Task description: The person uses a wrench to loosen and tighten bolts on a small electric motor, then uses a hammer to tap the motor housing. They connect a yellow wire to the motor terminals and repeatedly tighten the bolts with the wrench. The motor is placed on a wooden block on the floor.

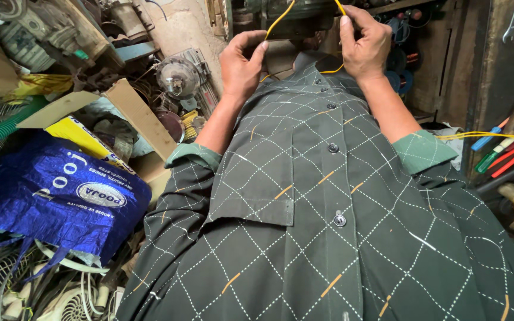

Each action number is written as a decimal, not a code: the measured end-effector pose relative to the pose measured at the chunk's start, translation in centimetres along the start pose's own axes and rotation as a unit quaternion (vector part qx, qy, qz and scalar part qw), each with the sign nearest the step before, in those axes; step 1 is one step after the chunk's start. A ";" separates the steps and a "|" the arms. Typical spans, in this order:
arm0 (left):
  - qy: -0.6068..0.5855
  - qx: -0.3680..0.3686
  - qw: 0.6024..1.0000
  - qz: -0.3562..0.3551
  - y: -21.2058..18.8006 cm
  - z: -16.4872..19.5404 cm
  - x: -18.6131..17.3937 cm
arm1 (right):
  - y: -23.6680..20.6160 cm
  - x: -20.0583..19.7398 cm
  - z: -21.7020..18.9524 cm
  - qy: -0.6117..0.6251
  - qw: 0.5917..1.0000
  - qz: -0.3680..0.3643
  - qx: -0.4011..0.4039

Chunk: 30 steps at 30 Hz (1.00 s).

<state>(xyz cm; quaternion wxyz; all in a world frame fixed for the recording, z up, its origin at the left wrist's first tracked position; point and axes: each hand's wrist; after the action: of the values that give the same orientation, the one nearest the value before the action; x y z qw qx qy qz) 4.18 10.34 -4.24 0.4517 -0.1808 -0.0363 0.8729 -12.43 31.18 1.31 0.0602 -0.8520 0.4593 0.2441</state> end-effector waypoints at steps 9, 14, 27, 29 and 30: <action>-0.004 -0.019 1.000 -0.014 -0.3 -0.4 -0.3 | -0.3 -0.4 0.0 0.030 1.000 -0.011 0.000; 0.000 -0.007 1.000 -0.003 -0.5 -0.8 -0.3 | -0.3 -0.6 -1.3 0.022 0.996 -0.002 -0.088; 0.038 0.013 0.999 0.008 -0.5 -1.1 -0.6 | 1.8 0.0 -2.2 -0.032 0.998 -0.024 -0.055; 0.037 0.014 0.999 0.010 -0.7 -1.1 -0.6 | 1.6 -0.1 -2.4 -0.034 0.998 -0.022 -0.058; 0.027 0.008 1.000 0.007 -0.7 -1.1 -0.6 | 1.5 -0.1 -2.5 -0.031 0.996 -0.025 -0.076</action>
<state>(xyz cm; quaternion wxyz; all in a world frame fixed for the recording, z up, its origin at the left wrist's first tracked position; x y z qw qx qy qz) 5.45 10.14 -4.93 0.4477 -0.2011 -0.0154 0.8711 -12.78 29.56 3.67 0.0157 -0.8572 0.4161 0.3031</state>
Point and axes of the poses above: each hand's wrist, its own y-axis towards the middle knuckle, its own x-axis out of the palm, z = x × y, and after that the axes turned 12 degrees about y, right-handed
